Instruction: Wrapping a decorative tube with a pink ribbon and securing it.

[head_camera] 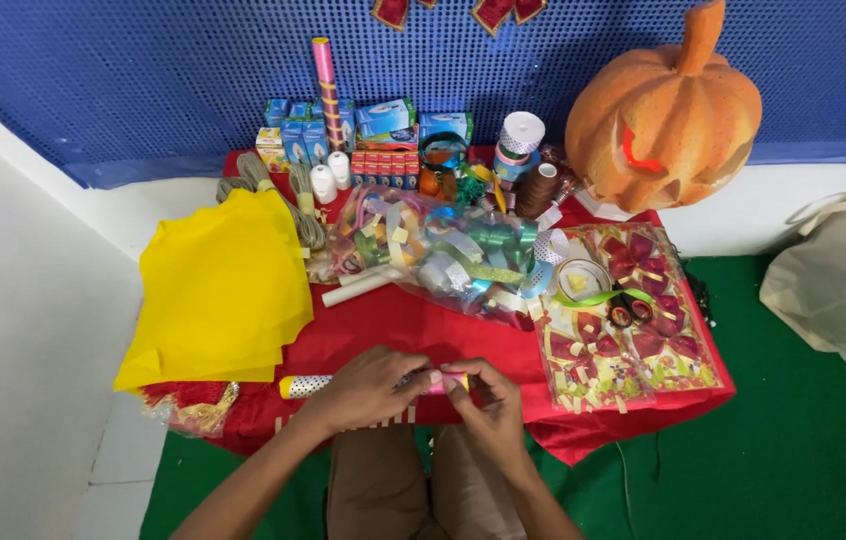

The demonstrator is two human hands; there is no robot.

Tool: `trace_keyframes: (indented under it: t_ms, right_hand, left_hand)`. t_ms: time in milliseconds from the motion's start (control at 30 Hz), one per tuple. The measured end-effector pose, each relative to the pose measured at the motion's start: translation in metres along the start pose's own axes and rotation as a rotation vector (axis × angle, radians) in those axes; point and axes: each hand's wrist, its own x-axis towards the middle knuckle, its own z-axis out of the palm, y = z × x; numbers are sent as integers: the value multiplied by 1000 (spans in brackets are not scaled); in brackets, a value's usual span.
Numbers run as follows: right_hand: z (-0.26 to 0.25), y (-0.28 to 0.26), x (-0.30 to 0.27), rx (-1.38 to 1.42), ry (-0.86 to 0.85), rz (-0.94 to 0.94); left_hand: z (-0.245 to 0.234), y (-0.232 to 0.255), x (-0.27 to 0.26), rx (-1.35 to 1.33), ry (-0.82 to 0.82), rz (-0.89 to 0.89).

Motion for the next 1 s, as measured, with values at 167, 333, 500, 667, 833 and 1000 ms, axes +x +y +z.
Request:
trace_keyframes:
  t_ms: [167, 333, 500, 667, 833, 1000]
  right_hand:
    - [1, 5, 0, 83, 11, -17]
    - [5, 4, 0, 100, 30, -55]
    - [4, 2, 1, 45, 7, -37]
    - [3, 17, -33, 15, 195, 177]
    - [20, 81, -97, 121, 437, 581]
    - [44, 106, -110, 461, 301, 934]
  left_hand:
    - [-10, 5, -5, -150, -38, 71]
    - [-3, 2, -2, -14, -35, 39]
    - [7, -3, 1, 35, 58, -2]
    - [6, -6, 3, 129, 101, -10]
    - [4, -11, 3, 146, 99, -32]
    - [4, -18, 10, 190, 163, 19]
